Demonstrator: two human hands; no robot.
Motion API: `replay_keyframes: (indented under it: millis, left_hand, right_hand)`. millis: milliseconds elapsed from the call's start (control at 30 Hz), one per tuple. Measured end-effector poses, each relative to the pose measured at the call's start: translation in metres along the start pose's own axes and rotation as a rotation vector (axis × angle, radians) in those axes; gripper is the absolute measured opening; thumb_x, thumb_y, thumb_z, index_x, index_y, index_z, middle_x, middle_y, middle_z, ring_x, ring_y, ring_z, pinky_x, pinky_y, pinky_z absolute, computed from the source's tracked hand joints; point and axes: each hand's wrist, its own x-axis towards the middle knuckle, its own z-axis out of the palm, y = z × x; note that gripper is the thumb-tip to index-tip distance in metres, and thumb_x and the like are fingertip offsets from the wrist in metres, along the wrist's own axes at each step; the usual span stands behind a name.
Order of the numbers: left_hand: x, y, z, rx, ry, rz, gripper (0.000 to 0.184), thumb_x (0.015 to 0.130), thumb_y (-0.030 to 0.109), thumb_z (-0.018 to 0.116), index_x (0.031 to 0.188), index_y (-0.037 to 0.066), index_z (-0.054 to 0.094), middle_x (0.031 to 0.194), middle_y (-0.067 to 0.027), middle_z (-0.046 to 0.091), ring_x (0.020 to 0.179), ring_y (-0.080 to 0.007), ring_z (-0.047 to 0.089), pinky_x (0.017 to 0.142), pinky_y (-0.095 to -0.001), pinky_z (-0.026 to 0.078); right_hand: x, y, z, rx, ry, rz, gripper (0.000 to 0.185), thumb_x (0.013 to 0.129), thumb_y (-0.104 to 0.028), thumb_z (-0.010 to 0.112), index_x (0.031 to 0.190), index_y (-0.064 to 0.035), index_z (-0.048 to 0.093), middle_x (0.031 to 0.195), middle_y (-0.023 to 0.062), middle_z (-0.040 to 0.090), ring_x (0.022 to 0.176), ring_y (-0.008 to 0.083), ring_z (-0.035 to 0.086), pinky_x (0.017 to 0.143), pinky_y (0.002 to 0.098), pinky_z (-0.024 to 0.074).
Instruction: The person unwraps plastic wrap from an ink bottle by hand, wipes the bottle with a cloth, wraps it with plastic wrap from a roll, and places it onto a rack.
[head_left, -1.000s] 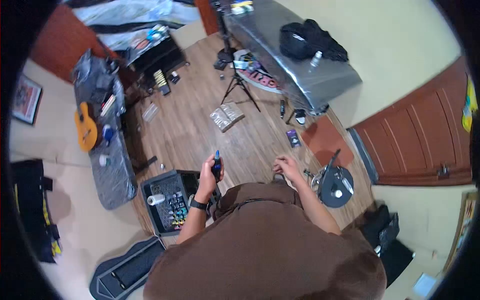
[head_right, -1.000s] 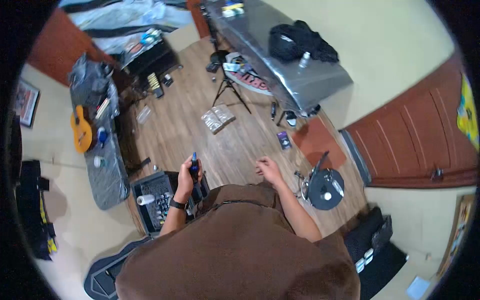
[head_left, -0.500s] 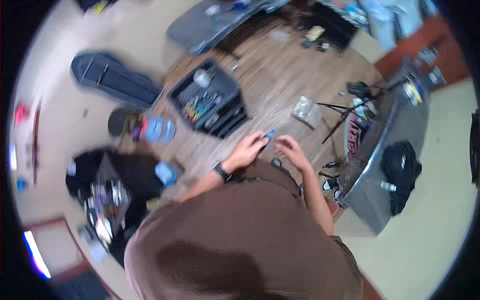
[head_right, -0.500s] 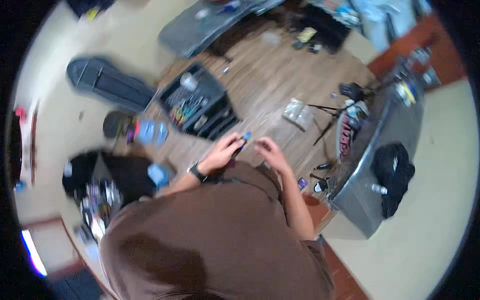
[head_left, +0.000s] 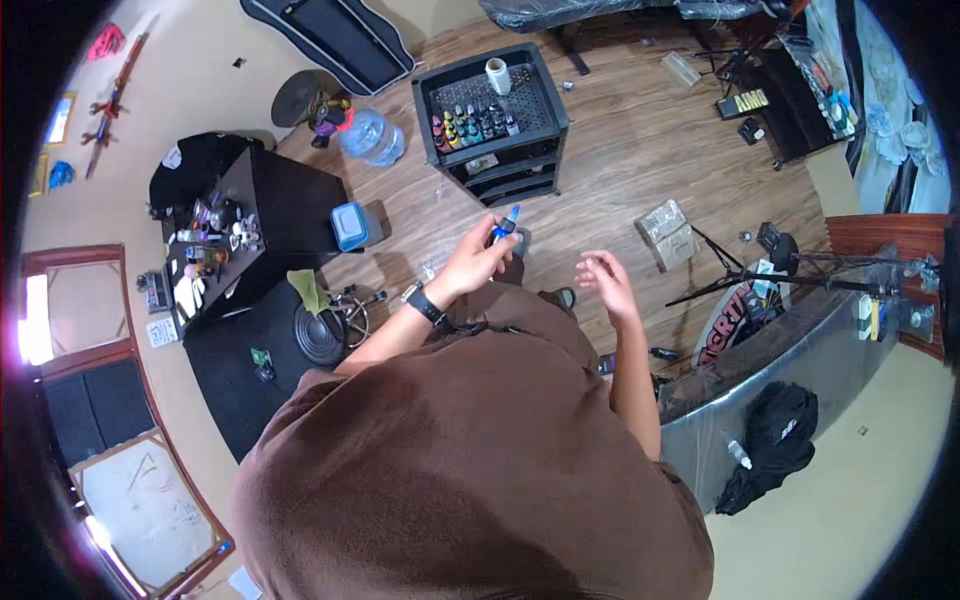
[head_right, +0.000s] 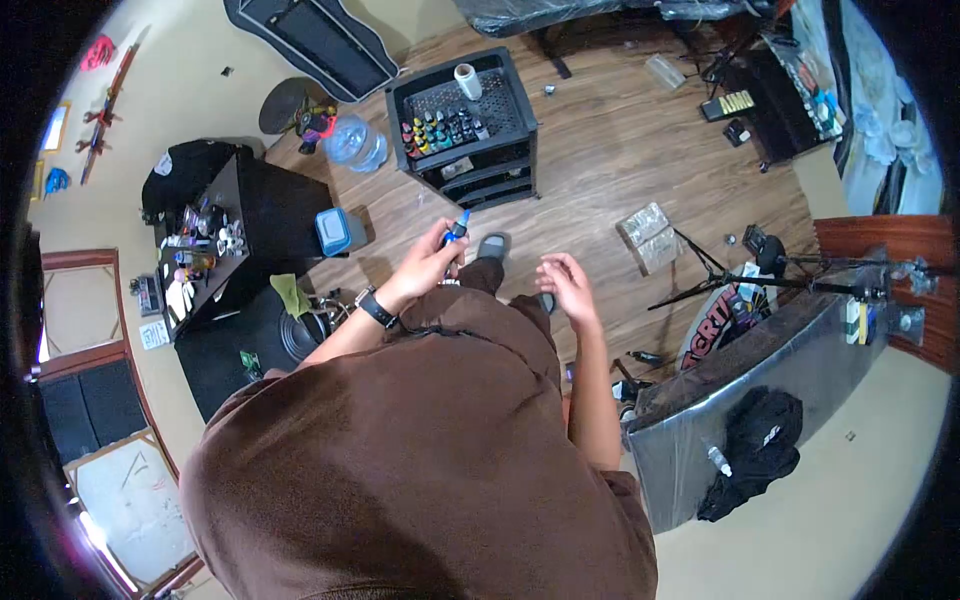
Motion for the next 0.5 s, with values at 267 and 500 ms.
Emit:
replay_keyframes:
  millis: [267,500]
  left_hand:
    - [0.037,-0.003,-0.016,0.148,-0.085,0.124,0.018,0.095,0.025,0.062,0.095,0.008,0.056,0.069,0.0042,0.051,0.06,-0.0045,0.049,0.053,-0.023,0.041]
    - [0.1,0.019,-0.054,0.174,-0.046,0.315,0.017,0.094,0.02,0.064,0.089,0.005,0.059,0.067,0.0062,0.047,0.066,-0.0038,0.042,0.061,-0.0249,0.039]
  right_hand:
    - [0.022,-0.018,0.001,-0.103,0.083,0.002,0.025,0.097,-0.023,0.057,0.115,-0.0064,0.059,0.099,0.007,0.065,0.083,0.0153,0.063,0.076,0.0298,0.0517]
    - [0.075,-0.038,0.028,-0.04,0.072,-0.002,0.024,0.097,-0.023,0.057,0.114,-0.0072,0.059,0.097,0.0064,0.065,0.082,0.0157,0.065,0.076,0.0302,0.0516]
